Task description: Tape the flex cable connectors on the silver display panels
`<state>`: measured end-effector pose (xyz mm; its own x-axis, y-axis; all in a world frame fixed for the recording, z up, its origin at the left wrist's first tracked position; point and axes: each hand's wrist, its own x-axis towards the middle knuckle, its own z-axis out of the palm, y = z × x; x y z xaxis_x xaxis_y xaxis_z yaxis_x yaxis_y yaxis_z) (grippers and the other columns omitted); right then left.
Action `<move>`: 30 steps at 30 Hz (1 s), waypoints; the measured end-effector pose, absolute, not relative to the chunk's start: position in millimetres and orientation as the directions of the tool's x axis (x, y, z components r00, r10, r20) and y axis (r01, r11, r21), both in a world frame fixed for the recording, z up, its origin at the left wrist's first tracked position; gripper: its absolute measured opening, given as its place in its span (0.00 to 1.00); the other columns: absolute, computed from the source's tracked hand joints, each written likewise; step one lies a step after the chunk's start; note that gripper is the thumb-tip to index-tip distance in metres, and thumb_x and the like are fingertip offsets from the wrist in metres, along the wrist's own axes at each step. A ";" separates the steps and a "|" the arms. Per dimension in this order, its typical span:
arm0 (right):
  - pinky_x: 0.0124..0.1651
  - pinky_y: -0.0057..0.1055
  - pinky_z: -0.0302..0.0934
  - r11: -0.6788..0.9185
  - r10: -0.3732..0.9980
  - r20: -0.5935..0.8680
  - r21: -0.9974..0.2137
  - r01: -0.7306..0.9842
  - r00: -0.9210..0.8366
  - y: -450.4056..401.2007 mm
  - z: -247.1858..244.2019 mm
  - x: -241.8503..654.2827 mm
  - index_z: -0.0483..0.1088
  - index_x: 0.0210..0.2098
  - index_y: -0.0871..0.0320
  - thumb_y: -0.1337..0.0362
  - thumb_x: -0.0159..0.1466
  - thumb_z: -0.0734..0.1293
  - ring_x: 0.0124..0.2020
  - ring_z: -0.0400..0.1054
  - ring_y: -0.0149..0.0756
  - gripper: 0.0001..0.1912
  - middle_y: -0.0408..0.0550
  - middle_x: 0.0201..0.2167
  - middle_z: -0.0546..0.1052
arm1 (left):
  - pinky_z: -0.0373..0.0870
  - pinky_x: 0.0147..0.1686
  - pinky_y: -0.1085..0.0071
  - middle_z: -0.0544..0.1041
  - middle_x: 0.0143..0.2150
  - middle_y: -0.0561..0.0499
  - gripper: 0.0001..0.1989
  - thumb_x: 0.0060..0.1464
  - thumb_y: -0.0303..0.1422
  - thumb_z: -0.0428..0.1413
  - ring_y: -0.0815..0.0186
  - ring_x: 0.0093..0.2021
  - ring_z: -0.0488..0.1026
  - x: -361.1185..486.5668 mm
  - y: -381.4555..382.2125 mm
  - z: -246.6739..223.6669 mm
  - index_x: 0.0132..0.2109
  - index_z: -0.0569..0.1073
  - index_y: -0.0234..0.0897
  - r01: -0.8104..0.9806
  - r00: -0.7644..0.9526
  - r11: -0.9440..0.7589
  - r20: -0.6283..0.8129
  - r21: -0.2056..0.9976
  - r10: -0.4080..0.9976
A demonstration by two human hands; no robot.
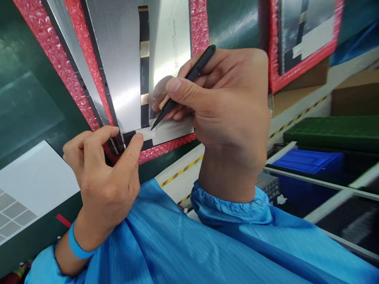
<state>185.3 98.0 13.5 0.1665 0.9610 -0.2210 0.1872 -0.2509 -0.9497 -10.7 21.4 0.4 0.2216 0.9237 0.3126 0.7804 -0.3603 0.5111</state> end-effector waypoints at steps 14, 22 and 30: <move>0.24 0.39 0.68 -0.250 0.962 -0.225 -0.953 0.169 0.154 97.5 12.1 185.9 0.78 0.26 0.45 0.55 0.63 0.82 0.25 0.76 0.42 0.13 0.41 0.23 0.81 | 0.68 0.54 0.45 0.77 0.57 0.36 0.14 0.65 0.25 0.63 0.45 0.56 0.70 -5.9 20.7 -1.8 0.53 0.86 0.45 0.799 0.202 -0.351 0.332 0.488 0.921; 0.23 0.32 0.68 -0.270 0.952 -0.248 -0.956 0.113 0.178 97.4 13.2 184.1 0.76 0.26 0.52 0.49 0.58 0.85 0.24 0.76 0.37 0.20 0.46 0.28 0.84 | 0.69 0.53 0.43 0.77 0.56 0.33 0.15 0.63 0.24 0.64 0.43 0.55 0.70 -7.4 21.3 -0.7 0.54 0.87 0.43 0.794 0.230 -0.373 0.331 0.480 0.915; 0.23 0.31 0.67 -0.276 0.948 -0.253 -0.956 0.104 0.192 97.4 13.7 183.1 0.74 0.25 0.52 0.50 0.58 0.85 0.22 0.75 0.37 0.21 0.44 0.25 0.82 | 0.67 0.52 0.43 0.77 0.57 0.30 0.16 0.62 0.24 0.65 0.41 0.55 0.69 -6.9 21.1 -2.1 0.55 0.87 0.39 0.798 0.247 -0.386 0.332 0.464 0.910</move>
<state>183.1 97.4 13.7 0.1921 0.9482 -0.2530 0.1035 -0.2759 -0.9556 -6.9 21.1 -2.1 0.2469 0.9103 0.3322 0.7976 -0.3856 0.4639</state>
